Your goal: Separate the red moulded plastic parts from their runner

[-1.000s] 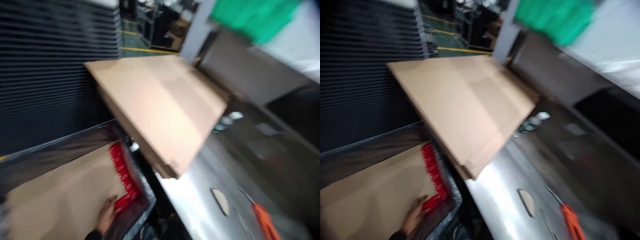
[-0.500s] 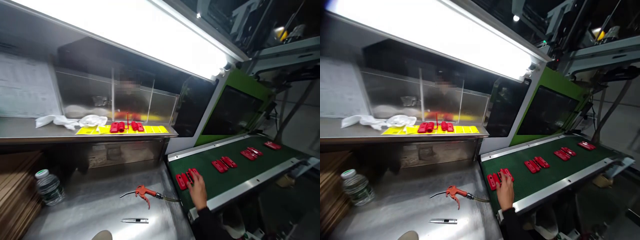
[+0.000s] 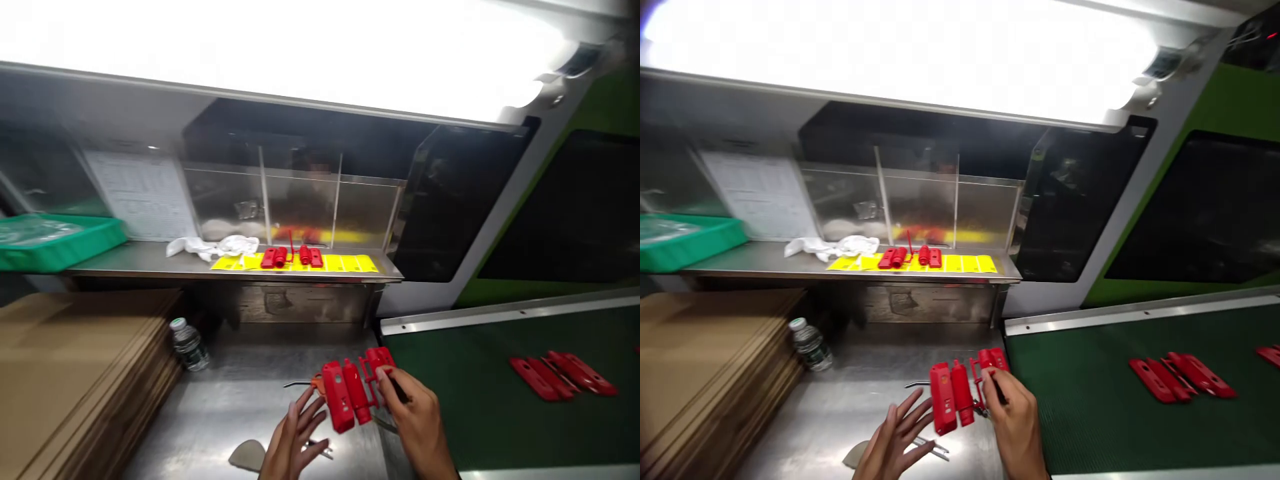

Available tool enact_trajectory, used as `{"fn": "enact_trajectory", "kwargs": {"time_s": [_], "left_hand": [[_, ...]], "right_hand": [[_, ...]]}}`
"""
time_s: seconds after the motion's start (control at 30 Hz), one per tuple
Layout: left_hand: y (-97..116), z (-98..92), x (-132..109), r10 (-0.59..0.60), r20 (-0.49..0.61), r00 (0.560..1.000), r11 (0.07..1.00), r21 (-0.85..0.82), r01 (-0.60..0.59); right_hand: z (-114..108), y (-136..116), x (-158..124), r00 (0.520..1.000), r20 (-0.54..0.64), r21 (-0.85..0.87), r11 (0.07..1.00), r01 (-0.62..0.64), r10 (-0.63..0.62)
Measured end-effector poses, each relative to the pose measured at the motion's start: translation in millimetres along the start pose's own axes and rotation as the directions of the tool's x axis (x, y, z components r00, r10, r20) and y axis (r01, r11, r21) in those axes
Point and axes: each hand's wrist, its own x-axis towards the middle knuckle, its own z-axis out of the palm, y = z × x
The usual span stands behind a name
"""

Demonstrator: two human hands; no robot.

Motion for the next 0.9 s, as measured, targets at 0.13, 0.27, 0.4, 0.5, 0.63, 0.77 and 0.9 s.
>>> {"fn": "enact_trajectory", "kwargs": {"time_s": [0.13,0.27,0.4,0.5,0.63,0.77,0.9], "left_hand": [[66.6,16.2,-21.9,0.092,-0.011,0.996,0.990,-0.103,-0.092],[119.7,6.3,-68.4,0.127,-0.001,0.992,0.956,-0.267,-0.122],[152.2,0.6,-93.8,0.094,0.169,0.981,0.937,-0.349,-0.030],[167.6,-2.7,-99.4,0.094,0.239,0.966,0.908,-0.418,0.015],[181.6,-13.7,-104.3,0.124,0.111,0.986,0.856,-0.514,-0.050],[191.2,-23.8,-111.1,0.092,-0.062,0.994,0.808,-0.578,-0.111],[196.0,-37.3,-116.4,0.099,-0.138,0.986,0.771,-0.615,-0.163]], "right_hand": [[12.4,-65.8,3.0,0.968,0.140,0.196,0.964,0.178,-0.207],[10.0,-79.9,20.9,0.994,0.104,0.336,0.942,-0.010,-0.027],[25.7,-91.8,31.7,0.829,0.546,0.612,0.617,-0.495,0.123],[42.6,-108.7,31.5,0.734,0.675,0.648,0.423,-0.634,0.066],[55.0,-124.3,29.2,0.728,0.677,0.669,0.320,-0.670,0.109],[59.2,-138.3,24.1,0.721,0.680,0.658,0.324,-0.679,0.130],[62.8,-157.8,15.6,0.728,0.672,0.673,0.296,-0.678,0.137]]}}
